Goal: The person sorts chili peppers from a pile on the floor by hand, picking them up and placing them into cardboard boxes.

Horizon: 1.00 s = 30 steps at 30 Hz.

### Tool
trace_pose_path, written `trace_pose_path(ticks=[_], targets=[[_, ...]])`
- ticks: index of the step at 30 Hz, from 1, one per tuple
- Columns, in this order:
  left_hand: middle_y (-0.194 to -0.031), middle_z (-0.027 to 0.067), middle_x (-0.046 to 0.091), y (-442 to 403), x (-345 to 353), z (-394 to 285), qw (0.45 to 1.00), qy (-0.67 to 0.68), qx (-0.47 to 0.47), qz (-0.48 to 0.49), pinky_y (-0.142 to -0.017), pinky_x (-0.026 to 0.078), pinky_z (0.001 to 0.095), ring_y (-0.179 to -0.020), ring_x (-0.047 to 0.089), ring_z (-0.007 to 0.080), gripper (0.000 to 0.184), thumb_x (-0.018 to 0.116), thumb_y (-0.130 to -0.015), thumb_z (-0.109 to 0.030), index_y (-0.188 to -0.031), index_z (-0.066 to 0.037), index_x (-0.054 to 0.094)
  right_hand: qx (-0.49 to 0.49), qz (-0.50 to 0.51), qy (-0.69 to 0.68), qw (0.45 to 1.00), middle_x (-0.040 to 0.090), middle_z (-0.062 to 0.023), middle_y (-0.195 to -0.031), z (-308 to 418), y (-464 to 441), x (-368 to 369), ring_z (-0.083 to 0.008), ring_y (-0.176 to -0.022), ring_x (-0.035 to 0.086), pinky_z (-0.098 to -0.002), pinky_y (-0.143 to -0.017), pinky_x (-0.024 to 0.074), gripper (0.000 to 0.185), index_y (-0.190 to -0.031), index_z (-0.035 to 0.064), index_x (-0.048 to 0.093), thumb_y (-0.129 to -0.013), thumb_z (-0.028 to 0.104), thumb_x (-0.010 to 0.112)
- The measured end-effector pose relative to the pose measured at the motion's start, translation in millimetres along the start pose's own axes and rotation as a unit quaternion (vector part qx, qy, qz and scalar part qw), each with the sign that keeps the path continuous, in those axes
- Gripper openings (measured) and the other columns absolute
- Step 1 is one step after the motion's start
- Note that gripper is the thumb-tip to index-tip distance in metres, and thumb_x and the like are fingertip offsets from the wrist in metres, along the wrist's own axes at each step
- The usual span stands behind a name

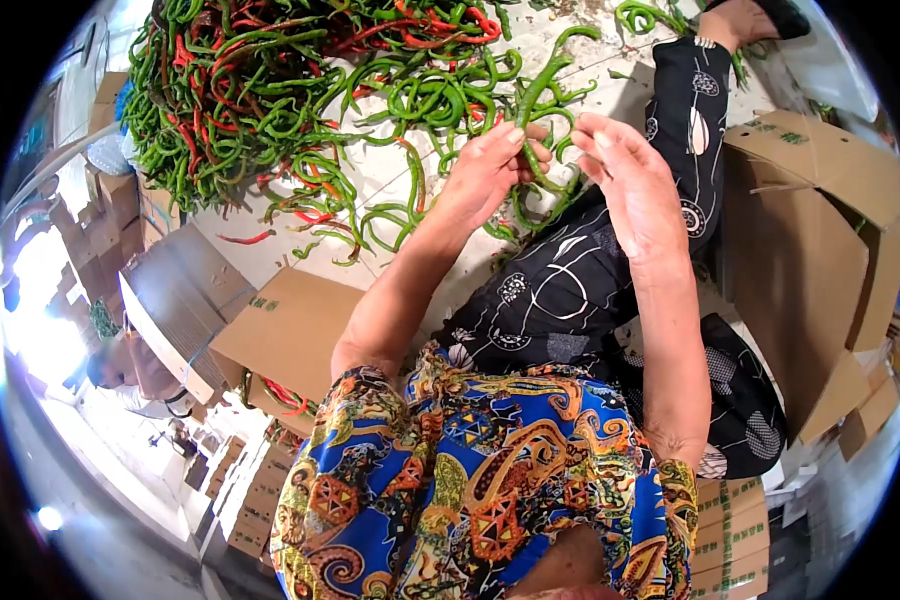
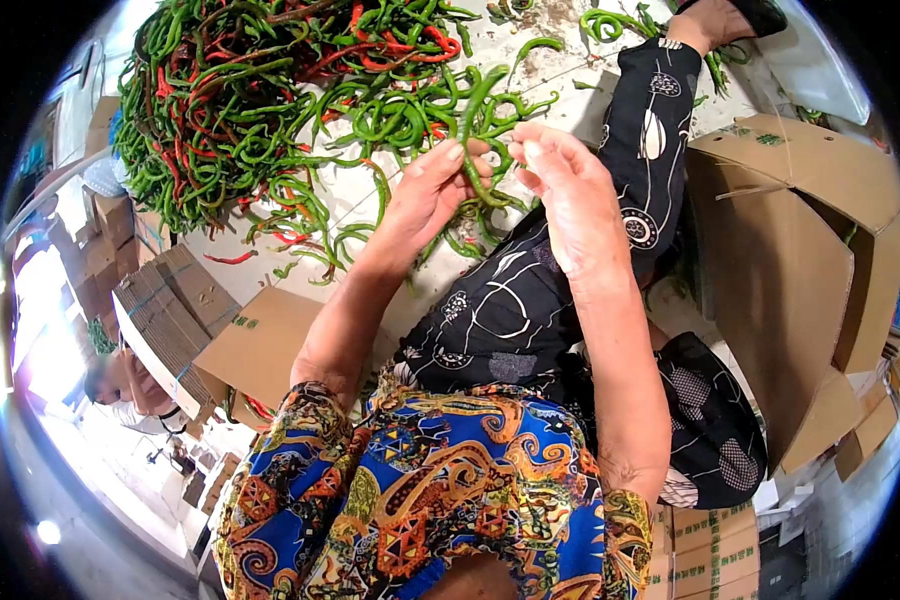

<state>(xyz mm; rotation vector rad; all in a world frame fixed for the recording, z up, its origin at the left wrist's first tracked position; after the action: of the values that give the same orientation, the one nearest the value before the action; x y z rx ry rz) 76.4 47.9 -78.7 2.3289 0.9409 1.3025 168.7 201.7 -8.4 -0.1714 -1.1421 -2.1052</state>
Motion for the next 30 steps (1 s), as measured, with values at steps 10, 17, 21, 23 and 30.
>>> trace_pose_path(ticks=[10, 17, 21, 23, 30], targets=[[-0.079, 0.0112, 0.063, -41.7, 9.3, 57.3, 0.836, -0.535, 0.036, 0.115, -0.069, 0.049, 0.0343, -0.071, 0.06, 0.0229, 0.027, 0.053, -0.092, -0.025, -0.094, -0.002, 0.066, -0.087, -0.013, -0.043, 0.995, 0.065, -0.0115, -0.105, 38.1, 33.6, -1.9, -0.0128, -0.088, 0.062, -0.0255, -0.08, 0.0492, 0.023, -0.113, -0.0034, 0.059, -0.093, 0.009, 0.055], [-0.095, 0.014, 0.059, -94.9, -24.9, 26.8, 0.61, -0.697, 0.343, -0.158, -0.08, 0.042, 0.0427, -0.093, 0.053, 0.033, 0.025, 0.066, -0.074, -0.011, -0.099, -0.006, 0.061, -0.145, -0.03, -0.111, 0.983, 0.059, -0.014, -0.109, 55.3, 73.4, -49.4, -0.0118, -0.083, 0.053, -0.0243, -0.072, 0.0447, 0.027, -0.119, -0.0057, 0.053, -0.095, 0.006, 0.048], [-0.099, 0.0117, 0.058, -134.1, -34.4, 25.5, 0.51, -0.795, 0.278, -0.173, -0.079, 0.039, 0.0468, -0.103, 0.047, 0.0333, 0.024, 0.068, -0.068, -0.011, -0.092, -0.007, 0.064, -0.13, -0.037, -0.117, 0.984, 0.064, -0.0147, -0.101, 53.5, 73.3, -35.0, -0.0118, -0.077, 0.058, -0.0251, -0.07, 0.0484, 0.023, -0.114, -0.0041, 0.056, -0.094, 0.006, 0.049], [-0.097, 0.011, 0.058, -146.9, -45.8, 30.6, 0.48, -0.83, 0.227, -0.172, -0.077, 0.04, 0.0475, -0.1, 0.048, 0.0334, 0.019, 0.068, -0.067, -0.012, -0.086, -0.008, 0.066, -0.112, -0.029, -0.099, 0.988, 0.064, -0.0142, -0.101, 46.0, 69.2, -27.1, -0.0124, -0.078, 0.058, -0.0249, -0.071, 0.0489, 0.022, -0.113, -0.0037, 0.057, -0.094, 0.007, 0.051], [-0.077, 0.0013, 0.062, -98.6, -39.8, -43.4, 0.91, -0.367, 0.065, -0.179, -0.058, 0.046, 0.0239, -0.065, 0.056, 0.0088, 0.012, 0.069, -0.082, -0.011, -0.086, -0.003, 0.062, -0.098, -0.033, -0.017, 0.995, 0.06, -0.0112, -0.114, 33.5, 48.9, -1.7, -0.0139, -0.102, 0.058, -0.0265, -0.087, 0.0453, 0.027, -0.117, -0.0031, 0.055, -0.094, 0.011, 0.053]])
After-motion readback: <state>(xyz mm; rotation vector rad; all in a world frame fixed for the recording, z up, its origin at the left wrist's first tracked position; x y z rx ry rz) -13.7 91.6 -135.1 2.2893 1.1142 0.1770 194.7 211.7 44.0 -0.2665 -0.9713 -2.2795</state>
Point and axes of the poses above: each hand's wrist, its own y-axis away from the middle knuckle, its own x-axis out of the palm, z = x × y, the point moved 2 cm from there along -y, towards the middle knuckle
